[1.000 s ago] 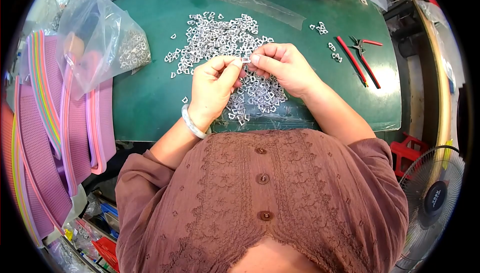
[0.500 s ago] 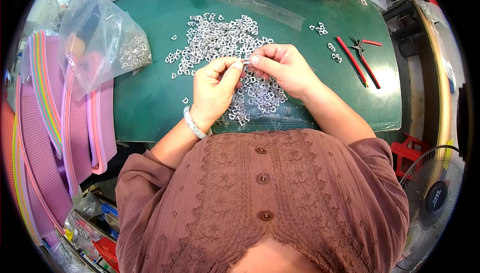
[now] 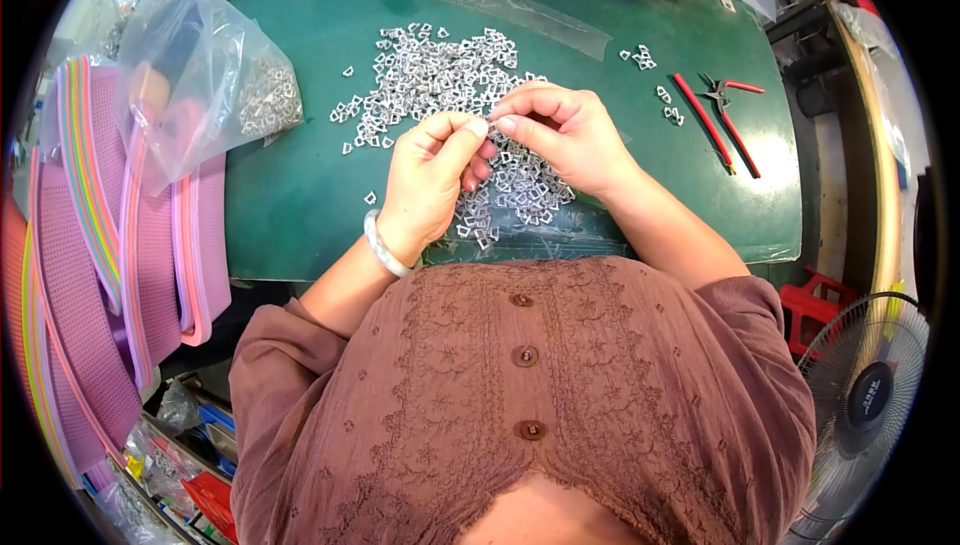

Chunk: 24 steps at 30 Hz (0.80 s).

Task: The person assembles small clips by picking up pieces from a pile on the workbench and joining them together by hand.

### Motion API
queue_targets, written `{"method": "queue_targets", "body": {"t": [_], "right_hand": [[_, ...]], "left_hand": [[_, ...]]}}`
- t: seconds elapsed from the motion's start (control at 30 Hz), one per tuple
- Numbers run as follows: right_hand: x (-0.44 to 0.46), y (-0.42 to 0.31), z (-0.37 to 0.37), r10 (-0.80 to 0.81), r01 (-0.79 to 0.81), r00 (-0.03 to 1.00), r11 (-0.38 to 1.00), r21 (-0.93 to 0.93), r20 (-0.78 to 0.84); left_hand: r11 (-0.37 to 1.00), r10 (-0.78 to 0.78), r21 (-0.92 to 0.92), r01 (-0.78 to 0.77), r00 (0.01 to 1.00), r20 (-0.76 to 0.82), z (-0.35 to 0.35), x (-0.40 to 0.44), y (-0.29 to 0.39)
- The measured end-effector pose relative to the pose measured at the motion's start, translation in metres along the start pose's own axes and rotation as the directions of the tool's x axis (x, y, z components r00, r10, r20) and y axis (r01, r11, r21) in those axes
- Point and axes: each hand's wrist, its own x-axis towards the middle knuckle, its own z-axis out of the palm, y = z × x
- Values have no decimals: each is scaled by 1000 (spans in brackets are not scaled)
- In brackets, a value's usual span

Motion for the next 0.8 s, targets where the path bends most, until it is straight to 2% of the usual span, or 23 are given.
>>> {"method": "queue_targets", "body": {"t": [0.03,0.1,0.17,0.2,0.23,0.33,0.5,0.57,0.67,0.8], "right_hand": [[1,-1,-1,-4,4,1000,1000,-19,-24],[4,-2,-3,-13,9,997,998,-56,-71],[6,0,-10,-97,61,991,941,-332,-92],[8,3,-14,-140,82,986,883,-462,-93],[10,9,-16,-267,188,962,790,-583,-51],[12,13,-15,-387,286,920,568,-772,56],[15,14,-4,-336,288,932,461,-840,136],[15,18,-2,-345,290,928,429,-855,142],[17,24,-5,-340,299,927,420,-857,157],[15,10,-1,-440,402,879,476,-782,183]], "left_hand": [[1000,-9,6,9,1000,1,-1,1,0],[994,-55,-97,52,998,-32,-3,3,1],[981,-77,-180,73,997,-13,-9,6,1],[977,-88,-196,82,996,-23,-11,7,3],[973,-100,-213,90,994,-34,-11,7,4],[957,-94,-276,94,995,13,-20,9,2],[949,-101,-301,95,995,-3,-18,9,3],[964,-121,-237,119,993,6,-19,9,2],[976,-160,-152,156,987,-10,-18,9,2],[963,-270,-24,270,963,-6,-13,7,10]]}}
